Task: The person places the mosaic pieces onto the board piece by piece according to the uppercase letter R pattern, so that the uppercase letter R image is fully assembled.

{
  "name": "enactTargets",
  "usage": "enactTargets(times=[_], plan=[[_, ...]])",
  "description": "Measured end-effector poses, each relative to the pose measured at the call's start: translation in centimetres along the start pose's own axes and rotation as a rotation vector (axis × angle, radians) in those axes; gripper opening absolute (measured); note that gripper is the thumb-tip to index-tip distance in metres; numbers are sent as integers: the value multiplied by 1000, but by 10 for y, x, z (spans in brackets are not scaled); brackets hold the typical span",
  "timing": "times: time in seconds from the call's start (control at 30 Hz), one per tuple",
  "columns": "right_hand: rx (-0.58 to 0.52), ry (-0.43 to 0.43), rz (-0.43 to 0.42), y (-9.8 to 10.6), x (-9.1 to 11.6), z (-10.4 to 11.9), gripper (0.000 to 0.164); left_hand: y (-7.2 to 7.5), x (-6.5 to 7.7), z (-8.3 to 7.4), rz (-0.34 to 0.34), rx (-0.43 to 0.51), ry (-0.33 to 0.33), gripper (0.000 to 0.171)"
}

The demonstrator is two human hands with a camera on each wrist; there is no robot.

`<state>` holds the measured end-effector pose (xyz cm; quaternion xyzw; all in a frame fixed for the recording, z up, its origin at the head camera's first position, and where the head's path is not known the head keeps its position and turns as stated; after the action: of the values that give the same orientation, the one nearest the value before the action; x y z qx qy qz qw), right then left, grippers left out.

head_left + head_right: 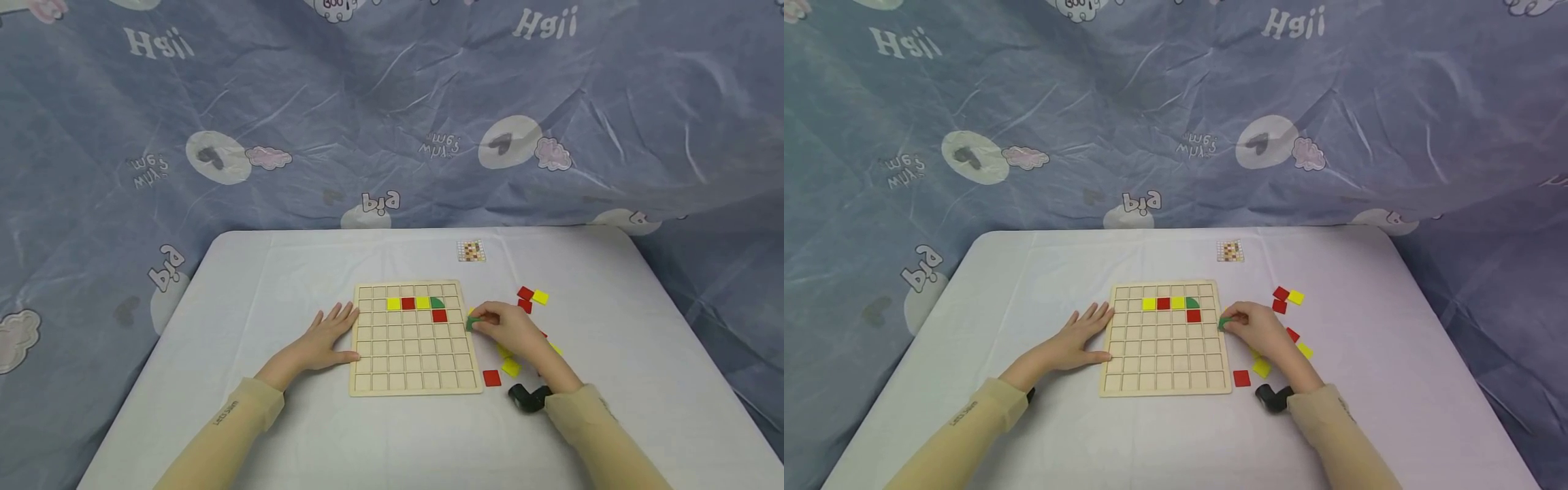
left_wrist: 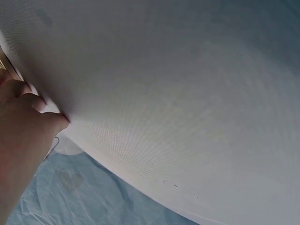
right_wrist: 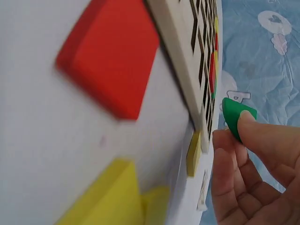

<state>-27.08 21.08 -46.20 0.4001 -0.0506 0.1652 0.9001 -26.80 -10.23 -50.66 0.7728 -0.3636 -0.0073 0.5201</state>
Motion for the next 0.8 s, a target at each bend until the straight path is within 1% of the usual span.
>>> enactTargets(times=[0.2, 0.4, 0.6, 0.8], plan=[[-64, 20, 10, -13, -12, 17, 15, 1, 2, -1, 1, 10, -6, 94], [-69, 24, 48, -28, -20, 27, 9, 1, 1, -1, 4, -2, -15, 93], [-32, 32, 69, -38, -26, 33, 6, 2, 1, 0, 3, -5, -10, 94], [32, 41, 41, -40, -28, 38, 4, 0, 0, 0, 7, -9, -4, 94]])
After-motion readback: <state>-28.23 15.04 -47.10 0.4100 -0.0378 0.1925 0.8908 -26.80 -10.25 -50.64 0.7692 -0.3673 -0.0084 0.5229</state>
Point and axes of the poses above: each hand's wrist, its own x-axis away from the middle knuckle, its own y-axis out of the back of the hand, z = x × y, the point moved 10 cm from there along -x, towards the middle knuckle, and after that the axes turned 9 degrees about z, right-handed, at the moved point
